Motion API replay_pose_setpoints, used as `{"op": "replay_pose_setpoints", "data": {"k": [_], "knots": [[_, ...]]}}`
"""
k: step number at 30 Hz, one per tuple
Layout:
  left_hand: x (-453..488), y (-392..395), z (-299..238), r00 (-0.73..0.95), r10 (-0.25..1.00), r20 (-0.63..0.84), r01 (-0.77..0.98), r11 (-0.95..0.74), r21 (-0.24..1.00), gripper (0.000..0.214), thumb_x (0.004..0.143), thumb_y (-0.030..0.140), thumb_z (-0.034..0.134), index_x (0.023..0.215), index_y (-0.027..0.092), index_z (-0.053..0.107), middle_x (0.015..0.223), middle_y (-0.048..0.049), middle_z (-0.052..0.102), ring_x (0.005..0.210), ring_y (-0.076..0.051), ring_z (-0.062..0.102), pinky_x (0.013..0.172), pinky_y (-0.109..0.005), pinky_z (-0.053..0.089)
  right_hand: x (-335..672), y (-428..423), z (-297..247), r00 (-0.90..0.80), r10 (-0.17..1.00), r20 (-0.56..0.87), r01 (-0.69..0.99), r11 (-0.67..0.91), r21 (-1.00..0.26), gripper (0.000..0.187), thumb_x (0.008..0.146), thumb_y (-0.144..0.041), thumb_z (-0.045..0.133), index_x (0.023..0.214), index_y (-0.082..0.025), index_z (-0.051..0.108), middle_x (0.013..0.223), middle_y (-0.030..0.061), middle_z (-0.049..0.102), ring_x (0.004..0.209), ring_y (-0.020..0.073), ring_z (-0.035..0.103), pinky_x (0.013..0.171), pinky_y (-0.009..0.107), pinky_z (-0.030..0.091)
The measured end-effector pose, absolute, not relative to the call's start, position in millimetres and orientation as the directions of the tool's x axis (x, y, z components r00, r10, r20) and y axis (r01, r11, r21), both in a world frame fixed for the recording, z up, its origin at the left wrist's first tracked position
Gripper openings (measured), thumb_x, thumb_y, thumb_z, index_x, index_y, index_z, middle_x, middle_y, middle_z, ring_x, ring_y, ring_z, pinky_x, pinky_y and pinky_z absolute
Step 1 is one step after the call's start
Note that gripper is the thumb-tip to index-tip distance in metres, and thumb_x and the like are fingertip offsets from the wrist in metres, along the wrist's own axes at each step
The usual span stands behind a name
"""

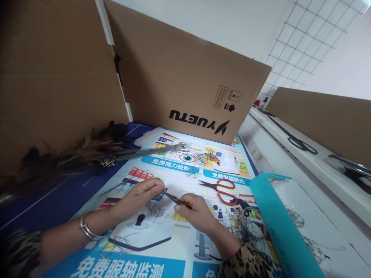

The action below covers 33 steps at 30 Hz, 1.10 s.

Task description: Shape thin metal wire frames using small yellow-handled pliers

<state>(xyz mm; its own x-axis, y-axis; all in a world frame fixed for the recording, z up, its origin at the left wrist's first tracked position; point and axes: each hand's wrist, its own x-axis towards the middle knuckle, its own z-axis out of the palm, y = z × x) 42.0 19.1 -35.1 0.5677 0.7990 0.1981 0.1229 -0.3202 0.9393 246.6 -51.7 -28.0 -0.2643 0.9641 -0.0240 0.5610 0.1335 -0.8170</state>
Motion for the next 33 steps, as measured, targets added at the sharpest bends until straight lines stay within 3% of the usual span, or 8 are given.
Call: {"op": "replay_pose_setpoints", "data": {"k": [17, 33], "knots": [[42.5, 20.3, -36.9, 0.542, 0.813, 0.214, 0.112, -0.322, 0.940, 0.025, 0.086, 0.035, 0.040, 0.077, 0.016, 0.055, 0.073, -0.0004, 0.052, 0.068, -0.013, 0.047, 0.061, -0.023, 0.038, 245.1, -51.9, -26.3, -0.245, 0.969, 0.006, 0.632, 0.165, -0.757, 0.020, 0.082, -0.034, 0.051, 0.073, -0.017, 0.056, 0.066, -0.0038, 0.048, 0.062, 0.0086, 0.044, 0.055, 0.019, 0.030], [44.6, 19.1, -41.4, 0.545, 0.826, 0.146, -0.027, -0.156, 0.987, 0.022, 0.086, 0.033, 0.043, 0.080, 0.016, 0.055, 0.067, 0.0018, 0.047, 0.063, -0.011, 0.042, 0.058, -0.022, 0.035, 246.0, -53.4, -29.5, -0.262, 0.965, 0.024, 0.630, 0.190, -0.753, 0.017, 0.082, -0.032, 0.052, 0.077, -0.017, 0.057, 0.070, -0.0032, 0.050, 0.064, 0.0086, 0.045, 0.056, 0.019, 0.030]]}}
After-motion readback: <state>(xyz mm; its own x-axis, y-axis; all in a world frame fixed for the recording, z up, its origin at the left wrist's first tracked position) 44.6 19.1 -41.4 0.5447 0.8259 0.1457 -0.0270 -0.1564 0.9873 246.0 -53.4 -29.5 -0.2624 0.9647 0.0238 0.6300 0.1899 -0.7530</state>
